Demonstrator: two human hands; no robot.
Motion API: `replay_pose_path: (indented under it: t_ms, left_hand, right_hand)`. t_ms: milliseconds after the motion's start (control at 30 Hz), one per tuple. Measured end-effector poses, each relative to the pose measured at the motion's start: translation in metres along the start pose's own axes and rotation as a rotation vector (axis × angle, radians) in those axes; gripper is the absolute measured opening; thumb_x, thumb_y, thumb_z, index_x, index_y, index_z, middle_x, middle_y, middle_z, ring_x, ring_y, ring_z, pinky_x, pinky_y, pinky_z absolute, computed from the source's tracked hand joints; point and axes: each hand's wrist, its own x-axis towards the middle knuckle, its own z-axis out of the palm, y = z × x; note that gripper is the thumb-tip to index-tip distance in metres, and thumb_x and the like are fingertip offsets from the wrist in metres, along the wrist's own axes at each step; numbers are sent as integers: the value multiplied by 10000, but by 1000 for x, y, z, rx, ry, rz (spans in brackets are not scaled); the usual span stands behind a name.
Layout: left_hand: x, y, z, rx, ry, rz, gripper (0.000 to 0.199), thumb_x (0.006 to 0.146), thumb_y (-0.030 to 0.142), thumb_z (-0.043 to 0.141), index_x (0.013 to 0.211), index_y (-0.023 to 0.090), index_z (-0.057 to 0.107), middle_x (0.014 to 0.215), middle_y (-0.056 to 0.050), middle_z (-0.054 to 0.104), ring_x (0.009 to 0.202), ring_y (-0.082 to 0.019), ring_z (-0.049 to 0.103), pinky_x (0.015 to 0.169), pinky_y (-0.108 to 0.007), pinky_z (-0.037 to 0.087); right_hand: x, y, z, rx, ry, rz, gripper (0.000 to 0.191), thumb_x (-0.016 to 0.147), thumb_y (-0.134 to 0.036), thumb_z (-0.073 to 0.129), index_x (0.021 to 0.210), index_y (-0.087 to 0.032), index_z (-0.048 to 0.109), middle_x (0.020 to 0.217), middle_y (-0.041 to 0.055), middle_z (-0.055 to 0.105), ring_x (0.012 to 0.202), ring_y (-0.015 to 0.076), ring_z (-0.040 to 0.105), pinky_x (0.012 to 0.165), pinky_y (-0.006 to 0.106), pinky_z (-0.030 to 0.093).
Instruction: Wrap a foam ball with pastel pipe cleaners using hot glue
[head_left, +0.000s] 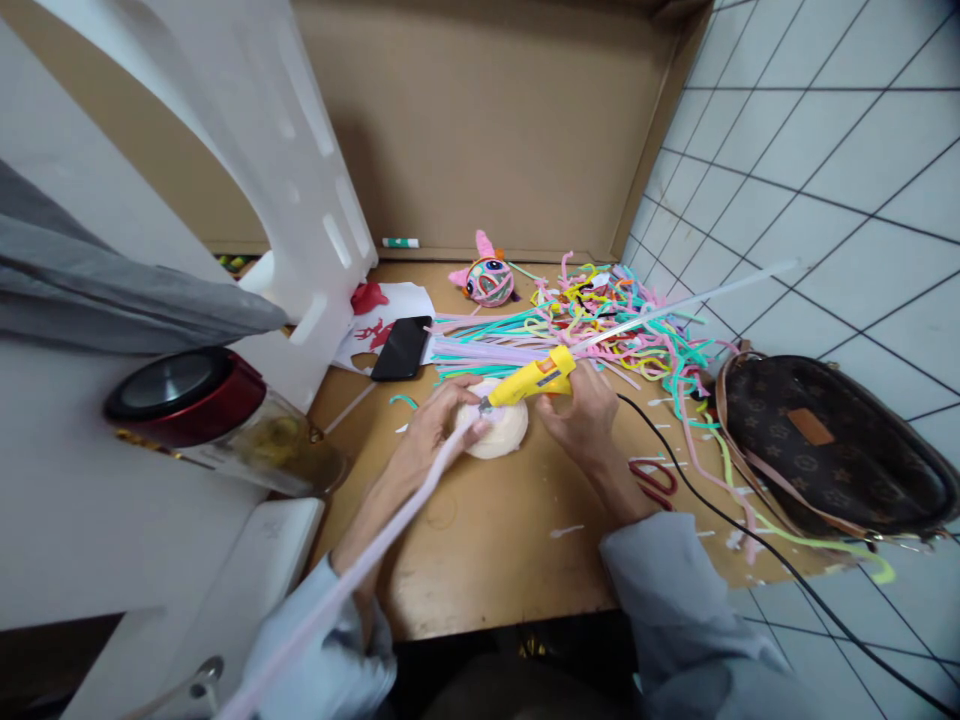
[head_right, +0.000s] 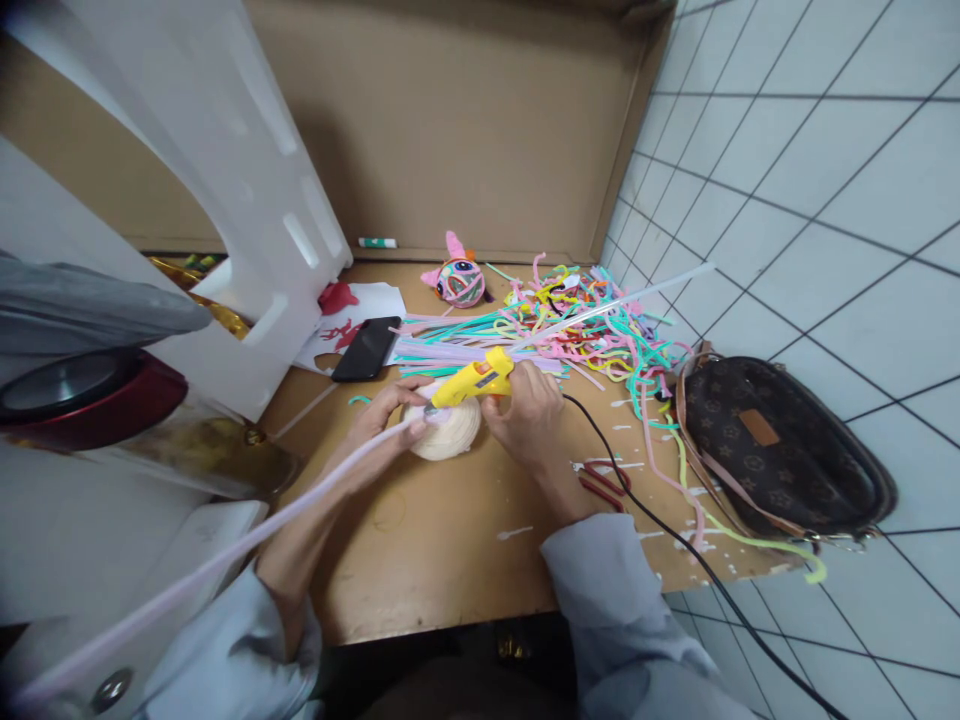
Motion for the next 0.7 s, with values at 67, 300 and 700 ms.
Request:
replay_pose_path:
  t_ms: [67, 300, 700]
  left_hand:
    - [0, 0, 0, -6, -5, 0, 302, 952, 478, 466, 1014, 206, 582, 1303, -131, 610, 1284, -275, 535, 1058, -432, 422]
    - [-2, 1, 1, -29, 19, -32, 370, 1010, 427, 309, 1026, 196, 597, 1324, -127, 591, 1274, -245, 529, 1073, -413, 402]
    - [-3, 0, 0, -44, 18, -57, 399, 1010, 450, 316, 1080, 211, 627, 1352, -112, 585, 1282, -243, 526, 1105, -416, 393]
  right_hand:
    - [0, 0, 0, 2, 7, -2, 127, 732, -214, 544, 836, -232, 473, 726, 31, 532, 678, 219, 493, 605, 327, 355]
    - [-1, 1, 1, 38, -33, 53, 144, 722, -210, 550, 856, -225, 499, 755, 32, 521, 724, 221, 497, 641, 323, 358]
    - [0, 1, -1, 59, -58, 77, 96, 748, -214, 547, 839, -225, 516, 754, 41, 535, 720, 228, 509, 633, 335, 395]
